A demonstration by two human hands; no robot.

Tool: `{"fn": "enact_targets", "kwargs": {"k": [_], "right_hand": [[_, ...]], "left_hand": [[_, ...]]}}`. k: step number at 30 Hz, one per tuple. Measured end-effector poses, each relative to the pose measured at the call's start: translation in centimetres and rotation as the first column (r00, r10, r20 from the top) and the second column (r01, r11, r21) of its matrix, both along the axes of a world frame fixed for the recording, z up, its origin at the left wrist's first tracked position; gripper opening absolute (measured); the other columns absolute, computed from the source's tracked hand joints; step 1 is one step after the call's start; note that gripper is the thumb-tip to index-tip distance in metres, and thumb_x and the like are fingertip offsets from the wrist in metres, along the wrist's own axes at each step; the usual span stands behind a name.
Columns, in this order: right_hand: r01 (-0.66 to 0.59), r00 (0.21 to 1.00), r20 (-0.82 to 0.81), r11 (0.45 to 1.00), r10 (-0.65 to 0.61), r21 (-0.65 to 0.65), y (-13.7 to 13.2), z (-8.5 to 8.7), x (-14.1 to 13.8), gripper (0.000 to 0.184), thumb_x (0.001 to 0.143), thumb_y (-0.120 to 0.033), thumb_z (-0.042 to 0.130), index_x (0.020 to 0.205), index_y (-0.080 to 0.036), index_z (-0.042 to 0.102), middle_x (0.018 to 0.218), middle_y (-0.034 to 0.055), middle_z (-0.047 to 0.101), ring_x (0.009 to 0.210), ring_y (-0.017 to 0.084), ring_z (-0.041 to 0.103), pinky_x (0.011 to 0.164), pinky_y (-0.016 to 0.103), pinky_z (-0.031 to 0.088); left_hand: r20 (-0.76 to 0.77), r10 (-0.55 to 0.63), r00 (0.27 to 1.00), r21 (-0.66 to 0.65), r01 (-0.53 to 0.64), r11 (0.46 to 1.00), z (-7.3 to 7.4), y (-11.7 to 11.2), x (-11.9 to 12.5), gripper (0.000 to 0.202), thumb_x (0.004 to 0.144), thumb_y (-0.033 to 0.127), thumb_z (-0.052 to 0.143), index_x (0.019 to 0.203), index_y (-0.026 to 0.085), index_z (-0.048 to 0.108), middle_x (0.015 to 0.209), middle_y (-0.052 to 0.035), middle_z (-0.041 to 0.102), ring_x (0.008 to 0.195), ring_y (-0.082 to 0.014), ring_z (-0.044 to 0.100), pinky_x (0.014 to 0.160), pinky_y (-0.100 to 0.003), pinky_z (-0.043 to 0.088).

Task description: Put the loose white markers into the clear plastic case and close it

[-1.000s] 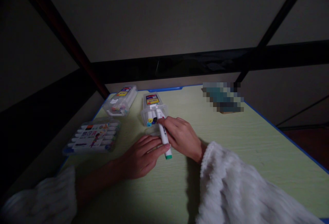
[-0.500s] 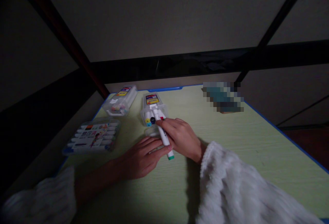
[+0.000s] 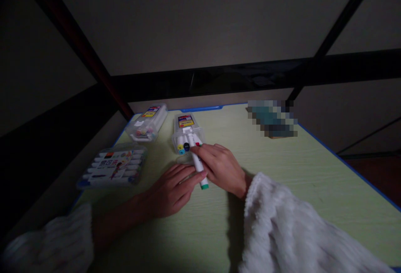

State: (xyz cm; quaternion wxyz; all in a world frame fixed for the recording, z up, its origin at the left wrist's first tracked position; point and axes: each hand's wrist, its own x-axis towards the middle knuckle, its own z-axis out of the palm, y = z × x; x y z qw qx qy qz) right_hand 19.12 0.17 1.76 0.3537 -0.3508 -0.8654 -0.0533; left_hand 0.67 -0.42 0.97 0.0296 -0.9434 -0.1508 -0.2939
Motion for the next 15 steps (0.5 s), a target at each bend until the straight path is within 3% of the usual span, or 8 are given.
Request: {"fn": "enact_targets", "kwargs": {"k": [15], "right_hand": [[-0.026,0.999,0.019,0.998,0.025,0.051,0.05,-0.13,0.13,0.027,0.092,-0.024,0.032,0.102,-0.011,0.053,0.074,0.0059,0.061,0.06,0.015,0.051,0.057,0.028,0.039]], "left_hand": [[0.037,0.057,0.998,-0.008,-0.057,0.998,-0.17,0.04,-0.08,0.044,0.083,0.008,0.039,0.127,0.01,0.038,0.101,-0.0121,0.057,0.091,-0.0217,0.054,0.078,-0.035,0.05]]}}
